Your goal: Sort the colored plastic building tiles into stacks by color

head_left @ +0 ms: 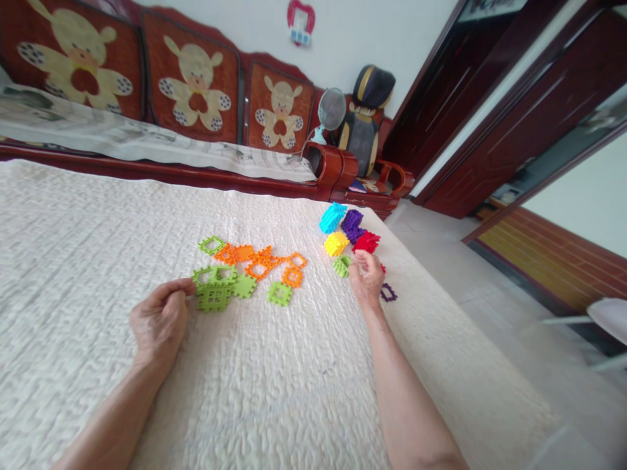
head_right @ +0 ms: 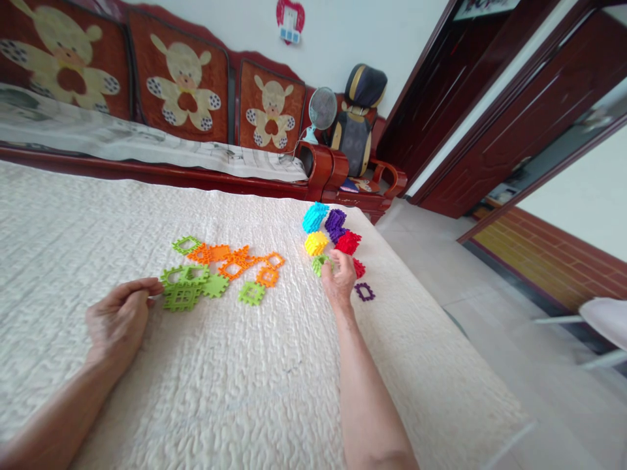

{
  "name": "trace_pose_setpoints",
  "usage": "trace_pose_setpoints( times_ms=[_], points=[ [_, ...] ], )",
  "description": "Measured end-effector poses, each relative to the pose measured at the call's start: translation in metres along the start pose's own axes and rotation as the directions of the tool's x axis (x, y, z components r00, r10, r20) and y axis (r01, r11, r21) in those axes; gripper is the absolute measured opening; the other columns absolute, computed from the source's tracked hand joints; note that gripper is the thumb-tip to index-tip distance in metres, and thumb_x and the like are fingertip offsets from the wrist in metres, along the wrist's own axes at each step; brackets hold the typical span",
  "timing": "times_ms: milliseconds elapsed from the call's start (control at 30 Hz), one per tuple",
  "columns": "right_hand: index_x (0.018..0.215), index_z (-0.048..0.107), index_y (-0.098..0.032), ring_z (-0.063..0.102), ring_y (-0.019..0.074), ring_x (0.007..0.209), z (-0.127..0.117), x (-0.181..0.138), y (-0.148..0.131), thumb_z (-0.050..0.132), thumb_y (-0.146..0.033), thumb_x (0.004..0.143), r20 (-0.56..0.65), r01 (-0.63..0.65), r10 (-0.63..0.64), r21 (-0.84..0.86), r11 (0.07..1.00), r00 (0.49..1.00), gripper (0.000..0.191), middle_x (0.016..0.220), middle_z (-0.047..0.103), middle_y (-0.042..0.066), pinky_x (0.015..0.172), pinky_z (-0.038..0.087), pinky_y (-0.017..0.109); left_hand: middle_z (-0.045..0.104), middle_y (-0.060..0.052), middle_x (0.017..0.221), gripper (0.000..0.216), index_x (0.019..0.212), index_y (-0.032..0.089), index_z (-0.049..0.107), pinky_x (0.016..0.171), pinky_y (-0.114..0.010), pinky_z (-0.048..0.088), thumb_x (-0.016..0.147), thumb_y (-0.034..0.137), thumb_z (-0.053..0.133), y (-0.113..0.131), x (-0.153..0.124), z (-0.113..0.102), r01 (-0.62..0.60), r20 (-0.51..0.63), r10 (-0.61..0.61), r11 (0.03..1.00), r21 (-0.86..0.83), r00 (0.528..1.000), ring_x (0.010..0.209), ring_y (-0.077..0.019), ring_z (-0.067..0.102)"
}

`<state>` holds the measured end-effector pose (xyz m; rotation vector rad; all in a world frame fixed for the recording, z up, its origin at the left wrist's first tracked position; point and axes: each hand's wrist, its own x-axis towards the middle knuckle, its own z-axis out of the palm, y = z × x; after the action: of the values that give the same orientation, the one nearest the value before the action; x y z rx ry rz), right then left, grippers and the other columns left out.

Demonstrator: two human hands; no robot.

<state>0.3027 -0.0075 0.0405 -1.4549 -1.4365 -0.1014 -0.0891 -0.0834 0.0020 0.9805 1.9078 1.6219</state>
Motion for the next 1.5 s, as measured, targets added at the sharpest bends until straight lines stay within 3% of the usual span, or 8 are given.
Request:
trace_pose_setpoints(
  times_ms=[133,233,300,400,500,1000,1267,1500],
  points=[
    [0.086,0.067,-0.02,0.064,0.018,0.076,0.004,-0.002,-0.013,0.053,-0.03,0.081,0.027,0.052,-0.054,0.076,0.996,0.998,0.018,0.083,0.071,0.004,0.071,0.053,0.03,0.075,0.004,0.082,0.029,0.086,0.022,0.074,0.078,-0.032,0.055,0.075,0.028,0.048,0.0,0.0,0.002,-0.018,-0.024,0.018,1.0,0.017,1.0,0.085,-0.0149,0.07],
    [0.084,0.067,-0.019,0.063,0.0155,0.07,0.013,-0.015,-0.031,0.053,-0.027,0.083,0.17,0.108,-0.136,0.162,0.981,0.976,0.016,0.079,0.07,0.003,0.064,0.05,0.026,0.075,0.001,0.081,0.029,0.086,0.021,0.075,0.077,-0.031,0.056,0.072,0.028,0.051,0.0,0.001,0.003,0.016,-0.044,-0.016,1.0,0.006,0.999,0.081,-0.016,0.07],
    [0.09,0.068,-0.019,0.063,0.0148,0.071,0.021,-0.03,-0.048,0.054,-0.023,0.083,0.336,0.168,-0.246,0.245,0.955,0.909,0.015,0.08,0.07,0.002,0.066,0.051,0.025,0.075,-0.001,0.08,0.029,0.085,0.02,0.076,0.078,-0.031,0.057,0.069,0.027,0.052,0.001,0.001,0.003,0.038,-0.052,-0.038,0.999,-0.012,0.998,0.079,-0.0161,0.069],
    [0.105,0.067,-0.019,0.065,0.0176,0.088,0.031,-0.055,-0.075,0.061,-0.02,0.081,0.549,0.248,-0.398,0.328,0.911,0.735,0.025,0.097,0.069,0.006,0.08,0.054,0.03,0.075,-0.001,0.081,0.029,0.085,0.019,0.076,0.082,-0.032,0.056,0.07,0.025,0.052,0.0,0.002,0.004,0.043,-0.05,-0.044,0.999,-0.021,0.998,0.079,-0.0164,0.068],
    [0.117,0.064,-0.019,0.062,0.0237,0.103,0.038,-0.072,-0.09,0.069,-0.026,0.079,0.62,0.302,-0.397,0.258,0.918,0.676,0.039,0.11,0.064,0.009,0.094,0.052,0.039,0.075,-0.002,0.082,0.03,0.087,0.018,0.076,0.083,-0.032,0.055,0.071,0.025,0.052,-0.004,0.003,0.005,0.022,-0.047,-0.023,1.0,-0.017,0.999,0.08,-0.0168,0.069],
    [0.1,0.064,-0.022,0.061,0.0251,0.101,0.049,-0.086,-0.081,0.069,-0.027,0.076,0.508,0.304,-0.417,0.293,0.907,0.754,0.025,0.107,0.064,0.008,0.094,0.051,0.04,0.072,-0.002,0.079,0.027,0.083,0.019,0.073,0.074,-0.032,0.057,0.07,0.024,0.05,-0.004,0.005,0.003,-0.003,-0.042,0.002,1.0,-0.021,0.999,0.077,-0.0185,0.067],
    [0.091,0.062,-0.021,0.062,0.0238,0.098,0.051,-0.087,-0.079,0.06,-0.011,0.067,0.445,0.306,-0.445,0.351,0.885,0.777,0.026,0.1,0.067,0.007,0.093,0.051,0.038,0.071,-0.004,0.079,0.029,0.083,0.019,0.072,0.083,-0.038,0.055,0.072,0.026,0.046,-0.012,0.01,0.002,-0.102,0.02,0.1,0.985,0.138,0.995,0.08,-0.0214,0.067],
    [0.104,0.063,-0.017,0.061,0.0244,0.1,0.054,-0.089,-0.074,0.055,-0.01,0.07,0.449,0.225,-0.389,0.376,0.899,0.804,0.036,0.102,0.064,0.01,0.092,0.051,0.039,0.07,-0.006,0.088,0.028,0.089,0.019,0.071,0.084,-0.041,0.052,0.076,0.024,0.047,0.001,0.003,0.004,-0.192,-0.004,0.204,0.93,0.313,0.979,0.087,-0.024,0.065]
  ],
)
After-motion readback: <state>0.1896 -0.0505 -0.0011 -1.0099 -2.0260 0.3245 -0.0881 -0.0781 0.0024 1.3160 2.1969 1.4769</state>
